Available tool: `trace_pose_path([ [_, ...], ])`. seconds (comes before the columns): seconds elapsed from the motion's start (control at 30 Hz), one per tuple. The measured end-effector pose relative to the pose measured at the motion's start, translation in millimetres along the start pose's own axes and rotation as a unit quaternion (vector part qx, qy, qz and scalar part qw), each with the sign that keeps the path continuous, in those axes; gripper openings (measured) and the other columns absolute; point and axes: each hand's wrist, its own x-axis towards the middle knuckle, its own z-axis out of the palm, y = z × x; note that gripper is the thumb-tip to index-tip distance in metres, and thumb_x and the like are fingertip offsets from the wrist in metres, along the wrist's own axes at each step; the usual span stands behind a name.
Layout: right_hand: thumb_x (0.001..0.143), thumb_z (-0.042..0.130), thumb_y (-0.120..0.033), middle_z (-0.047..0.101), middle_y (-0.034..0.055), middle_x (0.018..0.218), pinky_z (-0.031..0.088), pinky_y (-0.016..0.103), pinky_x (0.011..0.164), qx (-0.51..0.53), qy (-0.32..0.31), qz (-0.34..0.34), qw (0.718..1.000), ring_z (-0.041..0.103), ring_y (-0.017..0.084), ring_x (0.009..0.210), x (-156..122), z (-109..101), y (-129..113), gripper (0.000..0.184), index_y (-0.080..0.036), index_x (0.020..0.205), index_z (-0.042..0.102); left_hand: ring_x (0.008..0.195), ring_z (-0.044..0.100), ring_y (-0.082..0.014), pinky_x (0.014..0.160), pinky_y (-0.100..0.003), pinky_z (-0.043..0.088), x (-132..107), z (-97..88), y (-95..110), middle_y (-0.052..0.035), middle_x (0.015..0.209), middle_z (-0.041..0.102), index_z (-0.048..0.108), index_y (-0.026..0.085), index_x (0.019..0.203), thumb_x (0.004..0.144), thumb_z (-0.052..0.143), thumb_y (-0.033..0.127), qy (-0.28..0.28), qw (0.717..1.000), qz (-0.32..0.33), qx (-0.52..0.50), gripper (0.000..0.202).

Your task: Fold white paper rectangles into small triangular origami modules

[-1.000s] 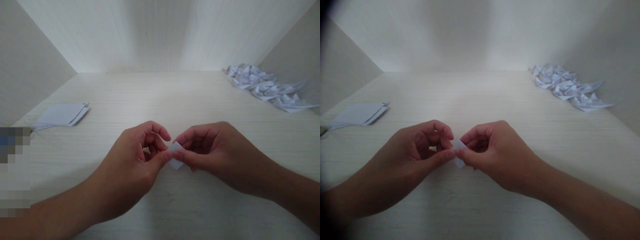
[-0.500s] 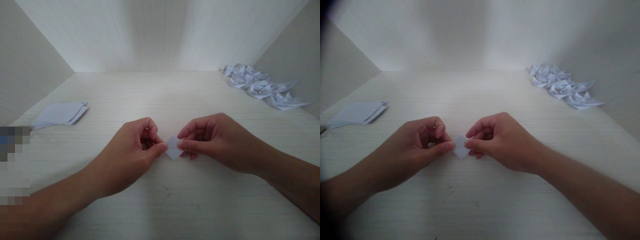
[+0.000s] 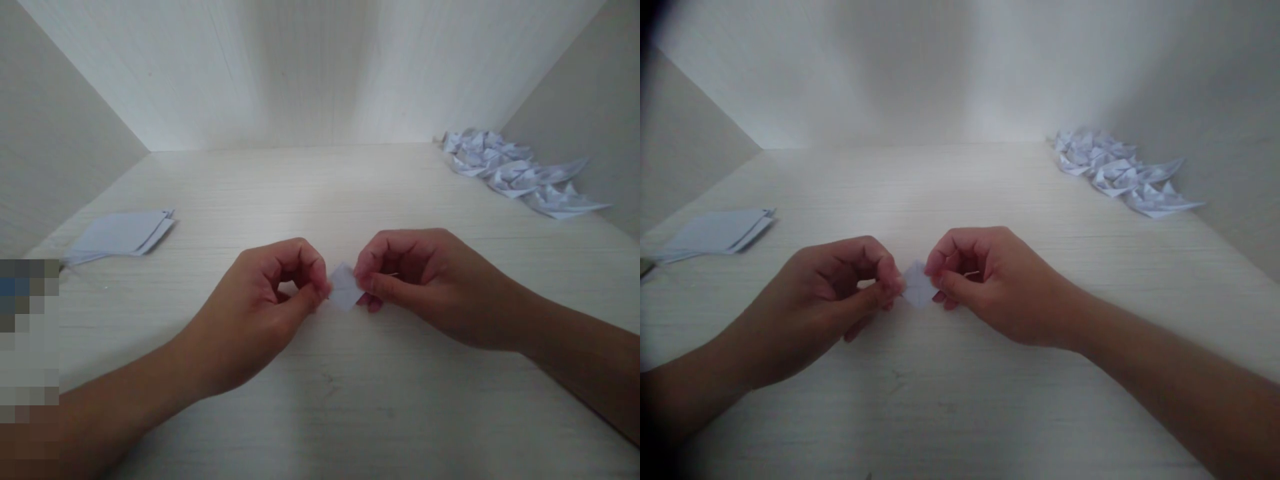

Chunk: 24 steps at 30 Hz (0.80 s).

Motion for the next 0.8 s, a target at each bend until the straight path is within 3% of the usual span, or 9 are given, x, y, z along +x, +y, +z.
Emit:
trace_pose_path([
  [0.17,0.085,0.073,-0.022,0.077,0.0002,0.077,0.061,0.026,0.066,-0.004,0.024,-0.028,0.999,0.074,0.015,0.070,-0.2,-1.2,3.2,0.004,-0.021,0.086,0.077,0.057,0.061,-0.0102,0.047,-0.018,0.048,-0.6,4.0,-1.2,-0.0011,0.079,0.074,0.076,0.020,0.090,0.087,0.072,0.022,0.020,0.998,0.047,0.030,0.006],
  [0.3,0.084,0.079,-0.027,0.080,0.0040,0.088,0.061,0.030,0.073,0.031,0.022,-0.038,0.999,0.075,0.018,0.080,-2.0,-0.6,4.3,0.010,-0.020,0.091,0.079,0.074,0.071,-0.0151,0.062,-0.022,0.059,-0.1,3.7,-4.0,-0.0032,0.091,0.078,0.079,0.021,0.092,0.084,0.077,0.021,0.052,0.996,0.067,0.016,0.008],
  [0.6,0.079,0.085,-0.027,0.080,0.0012,0.087,0.061,0.029,0.073,0.019,0.022,-0.050,0.998,0.075,0.017,0.080,-3.6,-0.3,5.6,0.014,-0.022,0.090,0.078,0.079,0.075,-0.0137,0.070,-0.020,0.063,-3.6,4.3,-5.5,-0.0001,0.093,0.080,0.080,0.024,0.095,0.082,0.082,0.020,0.065,0.996,0.061,-0.011,0.014],
  [0.8,0.081,0.082,-0.024,0.080,0.0007,0.090,0.060,0.032,0.077,-0.064,0.059,-0.121,0.989,0.074,0.018,0.081,-7.2,2.9,2.0,0.010,-0.026,0.091,0.080,0.082,0.076,-0.0146,0.074,-0.020,0.063,-5.4,6.7,-2.7,-0.0007,0.092,0.082,0.080,0.023,0.096,0.081,0.083,0.018,0.066,0.996,0.056,-0.037,0.016],
])
